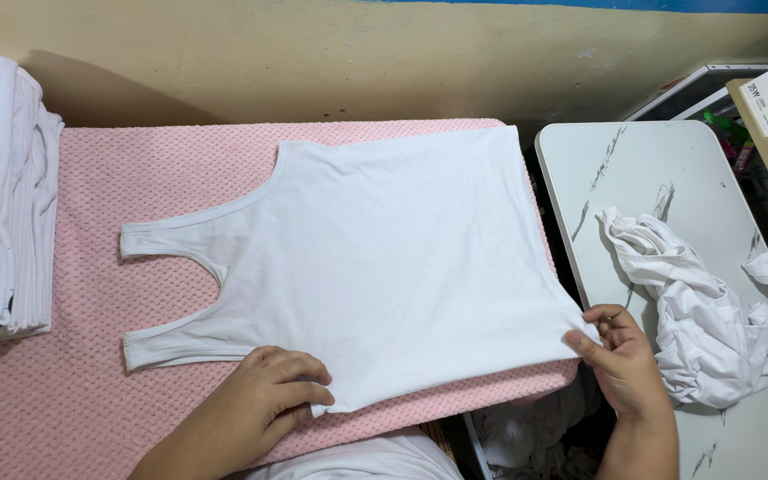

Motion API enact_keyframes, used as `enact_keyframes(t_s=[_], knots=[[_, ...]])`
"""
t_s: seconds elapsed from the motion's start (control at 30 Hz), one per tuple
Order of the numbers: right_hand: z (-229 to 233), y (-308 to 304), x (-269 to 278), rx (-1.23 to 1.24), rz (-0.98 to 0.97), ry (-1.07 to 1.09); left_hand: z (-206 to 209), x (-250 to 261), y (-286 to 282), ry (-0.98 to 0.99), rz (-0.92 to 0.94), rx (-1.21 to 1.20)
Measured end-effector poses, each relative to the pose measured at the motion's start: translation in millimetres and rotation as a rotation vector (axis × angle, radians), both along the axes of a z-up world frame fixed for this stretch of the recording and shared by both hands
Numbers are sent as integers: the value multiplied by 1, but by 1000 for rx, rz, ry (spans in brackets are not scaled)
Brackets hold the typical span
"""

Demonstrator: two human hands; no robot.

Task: The person folds white t-shirts and tank tops one by one on a pink mat. They smooth each garment, fold the sides and bottom, and stack the folded items on the left side of the mat.

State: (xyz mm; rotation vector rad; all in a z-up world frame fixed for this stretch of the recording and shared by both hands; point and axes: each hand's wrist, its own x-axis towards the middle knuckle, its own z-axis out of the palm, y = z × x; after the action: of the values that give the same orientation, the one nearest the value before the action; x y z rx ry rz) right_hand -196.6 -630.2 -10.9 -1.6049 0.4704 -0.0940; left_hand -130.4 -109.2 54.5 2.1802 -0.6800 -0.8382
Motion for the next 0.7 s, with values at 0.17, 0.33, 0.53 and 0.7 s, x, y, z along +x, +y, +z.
enact_keyframes(t_s=[0.17, 0.33, 0.53, 0.7], knots=[[10, -3, -7, -128, -23, 311, -17, -4, 3, -83, -88, -108], [5, 5, -5, -126, -164, 382, -28, -6, 1, -49, -111, -8], [12, 24, 2, -502, -58, 396, -31, -4, -1, -38, -115, 32], [18, 36, 4, -546, -49, 340, -38, -3, -4, -30, -122, 91]])
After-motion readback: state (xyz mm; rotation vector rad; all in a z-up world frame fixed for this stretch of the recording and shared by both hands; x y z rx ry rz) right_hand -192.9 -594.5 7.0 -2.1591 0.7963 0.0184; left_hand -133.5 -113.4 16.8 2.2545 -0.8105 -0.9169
